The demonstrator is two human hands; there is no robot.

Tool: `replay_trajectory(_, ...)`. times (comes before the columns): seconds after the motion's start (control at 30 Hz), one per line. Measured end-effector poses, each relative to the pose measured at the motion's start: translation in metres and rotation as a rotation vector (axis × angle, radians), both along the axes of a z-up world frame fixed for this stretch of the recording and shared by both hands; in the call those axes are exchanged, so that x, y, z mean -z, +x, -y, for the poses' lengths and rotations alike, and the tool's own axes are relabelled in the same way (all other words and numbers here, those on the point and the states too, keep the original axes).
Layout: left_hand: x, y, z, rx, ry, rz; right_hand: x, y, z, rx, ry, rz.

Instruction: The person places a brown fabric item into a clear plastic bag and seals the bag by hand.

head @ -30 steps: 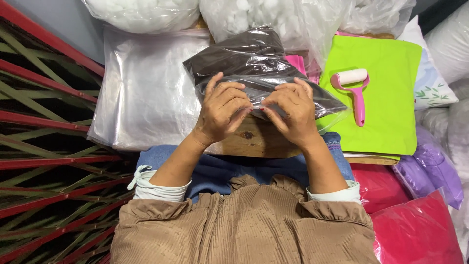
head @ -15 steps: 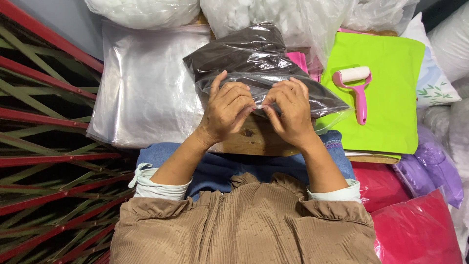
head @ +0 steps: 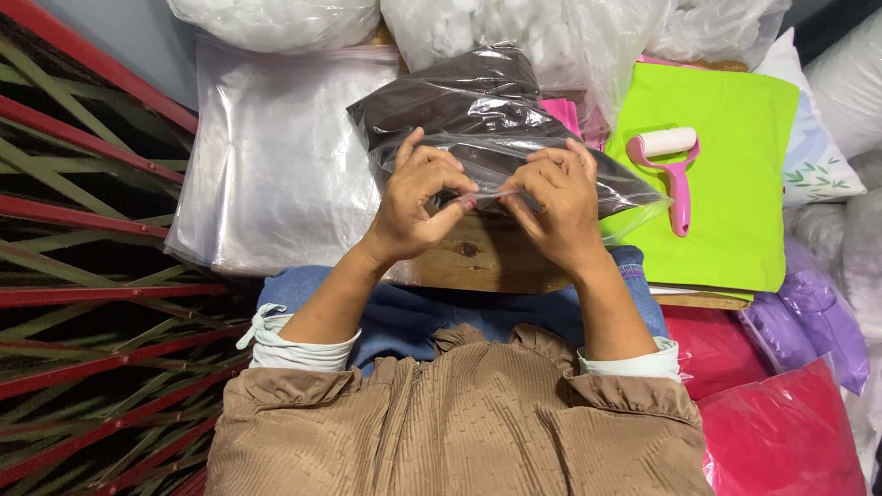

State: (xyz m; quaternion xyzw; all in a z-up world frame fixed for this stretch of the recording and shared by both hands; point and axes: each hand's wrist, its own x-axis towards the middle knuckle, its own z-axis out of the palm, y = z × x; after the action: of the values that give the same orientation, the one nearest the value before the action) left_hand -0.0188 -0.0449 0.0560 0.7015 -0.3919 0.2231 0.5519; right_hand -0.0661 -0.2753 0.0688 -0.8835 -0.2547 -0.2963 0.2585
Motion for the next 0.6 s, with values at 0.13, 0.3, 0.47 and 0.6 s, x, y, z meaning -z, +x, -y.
replay_trajectory(0.13, 0.0, 0.0, -0.002, 0.016, 0.064, -0.011, -0.001, -0.004, -0.005, 0.072, -0.079, 0.109)
replay_trajectory(0.3, 0.0, 0.005, -0.008, -0.02, 0.086, -0.007, -0.003, -0.001, -0.003, 0.045, -0.059, 0.102)
replay_trajectory(0.47, 0.001, 0.008, -0.015, -0.012, 0.129, -0.044, 0.0, 0.001, 0.004, 0.023, -0.023, 0.02)
replay_trajectory(0.6, -0.001, 0.007, -0.016, -0.026, 0.146, -0.043, 0.005, 0.002, 0.002, 0.003, -0.036, 0.041)
